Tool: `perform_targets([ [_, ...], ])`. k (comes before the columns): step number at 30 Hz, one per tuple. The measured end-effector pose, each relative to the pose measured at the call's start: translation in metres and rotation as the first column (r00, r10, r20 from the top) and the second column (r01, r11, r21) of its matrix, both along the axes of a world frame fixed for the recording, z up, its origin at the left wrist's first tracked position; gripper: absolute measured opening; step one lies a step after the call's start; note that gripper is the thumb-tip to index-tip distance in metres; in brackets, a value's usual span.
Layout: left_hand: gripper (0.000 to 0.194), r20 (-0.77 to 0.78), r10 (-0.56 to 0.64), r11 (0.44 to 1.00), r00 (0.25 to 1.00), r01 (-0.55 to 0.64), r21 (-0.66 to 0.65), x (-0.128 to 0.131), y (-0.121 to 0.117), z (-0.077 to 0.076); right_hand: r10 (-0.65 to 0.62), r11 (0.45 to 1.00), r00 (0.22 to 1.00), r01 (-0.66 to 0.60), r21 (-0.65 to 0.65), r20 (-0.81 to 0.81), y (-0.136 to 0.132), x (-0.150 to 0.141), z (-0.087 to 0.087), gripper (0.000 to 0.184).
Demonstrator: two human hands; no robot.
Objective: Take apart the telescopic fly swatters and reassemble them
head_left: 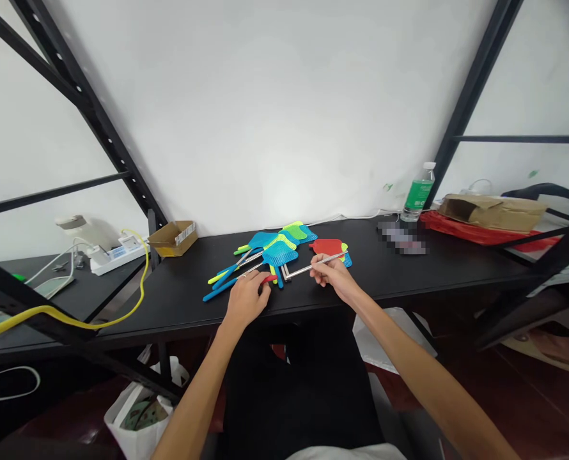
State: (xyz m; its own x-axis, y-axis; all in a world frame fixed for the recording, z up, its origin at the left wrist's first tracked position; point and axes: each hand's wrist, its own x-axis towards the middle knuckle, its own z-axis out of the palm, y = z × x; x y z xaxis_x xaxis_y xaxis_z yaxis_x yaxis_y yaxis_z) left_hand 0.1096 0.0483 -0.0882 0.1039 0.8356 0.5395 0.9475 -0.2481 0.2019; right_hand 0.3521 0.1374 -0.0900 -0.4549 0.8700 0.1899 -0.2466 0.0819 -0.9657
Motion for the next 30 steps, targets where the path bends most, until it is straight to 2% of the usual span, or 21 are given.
perform_targets([
  [4, 0.028, -0.028, 0.002, 1.0, 1.0, -0.002, -0.014, 0.0011, -0.0009, -0.0011, 0.024, 0.999, 1.0, -0.023, -0.044, 0.011, 0.0007, 0.0019, -0.0006, 0.034],
  [7, 0.028, -0.046, 0.002, 1.0, 0.999, -0.002, -0.014, 0.0022, -0.002, -0.0018, 0.06, 0.998, 0.996, -0.059, -0.009, 0.063, 0.0016, 0.0026, -0.0021, 0.038],
  [12, 0.026, -0.07, -0.009, 1.0, 0.997, 0.009, 0.002, 0.0028, -0.0031, -0.002, 0.098, 0.993, 0.991, -0.103, 0.057, 0.096, 0.0008, 0.002, -0.0043, 0.037],
  [18, 0.026, -0.096, 0.0, 1.0, 0.995, -0.002, -0.012, 0.0027, -0.0039, -0.001, 0.11, 0.991, 0.988, -0.117, 0.063, 0.109, -0.001, 0.0031, -0.0025, 0.033],
  [30, 0.031, -0.177, 0.041, 0.996, 0.983, -0.054, -0.068, 0.0028, -0.0039, -0.0036, 0.166, 0.982, 0.985, -0.169, 0.088, 0.041, -0.0001, 0.0042, -0.0049, 0.022],
])
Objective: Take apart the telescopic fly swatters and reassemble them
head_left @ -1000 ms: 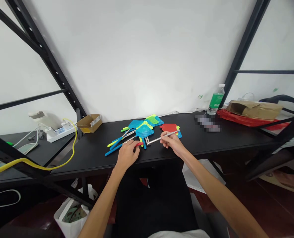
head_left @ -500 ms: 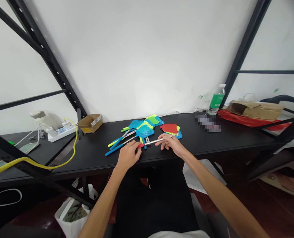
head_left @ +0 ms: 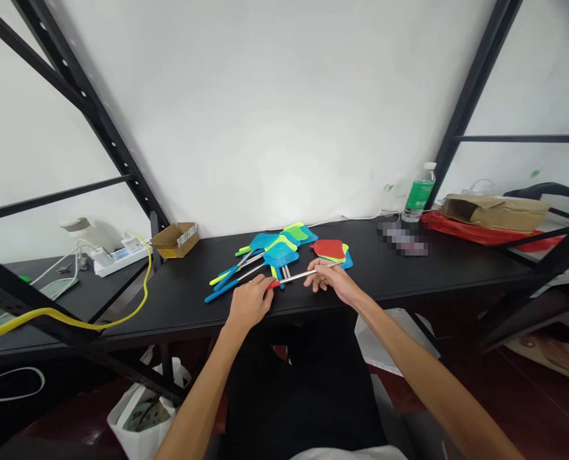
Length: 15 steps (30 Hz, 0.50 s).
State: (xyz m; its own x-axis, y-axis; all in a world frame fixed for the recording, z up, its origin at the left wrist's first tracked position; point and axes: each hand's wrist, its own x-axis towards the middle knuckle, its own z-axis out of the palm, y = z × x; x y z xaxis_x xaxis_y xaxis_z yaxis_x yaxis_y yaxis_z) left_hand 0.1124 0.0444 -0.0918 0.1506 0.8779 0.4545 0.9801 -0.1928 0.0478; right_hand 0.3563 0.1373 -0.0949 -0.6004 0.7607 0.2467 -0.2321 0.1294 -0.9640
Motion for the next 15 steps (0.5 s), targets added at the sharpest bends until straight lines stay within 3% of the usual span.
perform_targets([
  [7, 0.031, 0.003, -0.045, 0.999, 0.999, 0.045, 0.023, -0.0015, -0.0017, 0.0002, 0.054, 0.998, 0.998, -0.054, 0.021, 0.018, -0.0005, 0.0016, 0.0013, 0.026],
  [15, 0.035, 0.008, -0.168, 0.984, 0.986, 0.167, 0.055, -0.0012, -0.0053, 0.002, 0.025, 1.0, 0.998, -0.024, -0.006, 0.052, 0.0032, -0.001, -0.0012, 0.039],
])
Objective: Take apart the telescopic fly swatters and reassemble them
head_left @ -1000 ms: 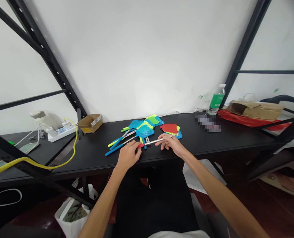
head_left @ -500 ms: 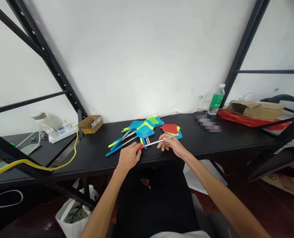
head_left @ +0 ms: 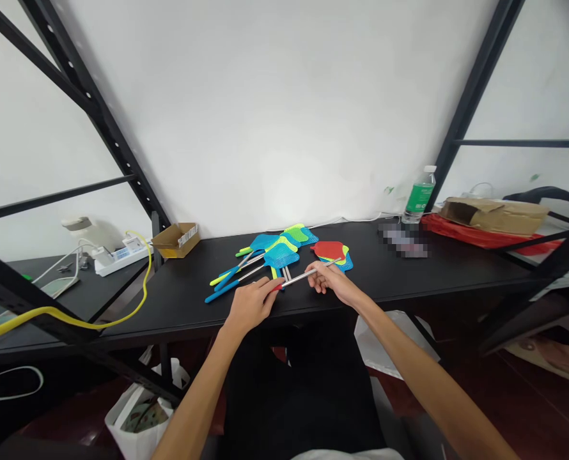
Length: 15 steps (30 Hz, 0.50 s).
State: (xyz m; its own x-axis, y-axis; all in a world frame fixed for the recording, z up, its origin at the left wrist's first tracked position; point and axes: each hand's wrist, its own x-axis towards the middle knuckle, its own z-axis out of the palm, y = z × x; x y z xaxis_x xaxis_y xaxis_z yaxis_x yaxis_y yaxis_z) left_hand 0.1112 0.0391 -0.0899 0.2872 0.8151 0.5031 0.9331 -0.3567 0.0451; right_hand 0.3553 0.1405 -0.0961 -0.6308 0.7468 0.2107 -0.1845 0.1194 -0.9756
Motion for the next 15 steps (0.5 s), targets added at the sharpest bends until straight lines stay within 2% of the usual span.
perform_targets([
  [4, 0.038, 0.01, -0.057, 0.998, 0.998, 0.057, -0.011, -0.0009, -0.0009, 0.0012, -0.015, 1.0, 0.999, 0.014, 0.014, 0.033, -0.0003, 0.0, 0.0005, 0.043],
  [10, 0.036, 0.044, -0.033, 0.999, 0.998, 0.034, -0.019, -0.0022, 0.0001, 0.0008, -0.046, 0.996, 0.999, 0.044, 0.08, 0.022, -0.0016, -0.0006, 0.0015, 0.041],
  [15, 0.036, 0.106, -0.004, 1.0, 0.994, 0.005, -0.008, -0.0035, 0.002, -0.0008, -0.181, 0.983, 0.979, 0.179, -0.028, -0.091, 0.0005, -0.0034, 0.0008, 0.036],
])
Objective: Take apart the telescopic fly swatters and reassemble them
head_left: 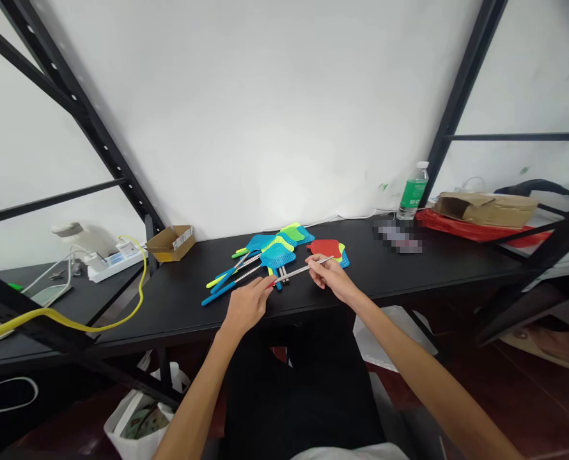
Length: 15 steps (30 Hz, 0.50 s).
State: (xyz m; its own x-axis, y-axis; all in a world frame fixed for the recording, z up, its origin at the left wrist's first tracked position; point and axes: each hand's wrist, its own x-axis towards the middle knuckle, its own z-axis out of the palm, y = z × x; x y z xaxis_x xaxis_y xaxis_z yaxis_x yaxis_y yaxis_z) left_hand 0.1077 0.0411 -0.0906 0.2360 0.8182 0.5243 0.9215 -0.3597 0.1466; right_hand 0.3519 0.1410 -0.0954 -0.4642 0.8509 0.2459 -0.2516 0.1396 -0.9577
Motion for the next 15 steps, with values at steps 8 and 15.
perform_targets([
  [8, 0.036, -0.017, 0.148, 0.989, 0.989, -0.148, 0.021, 0.0013, 0.0017, -0.0004, -0.211, 0.963, 0.955, 0.166, -0.213, -0.21, 0.0041, 0.0016, -0.0007, 0.04],
  [15, 0.033, -0.016, 0.151, 0.988, 0.988, -0.151, 0.033, 0.0025, 0.0014, 0.0014, -0.228, 0.969, 0.966, 0.213, -0.121, -0.125, 0.0066, 0.0018, -0.0048, 0.039],
])
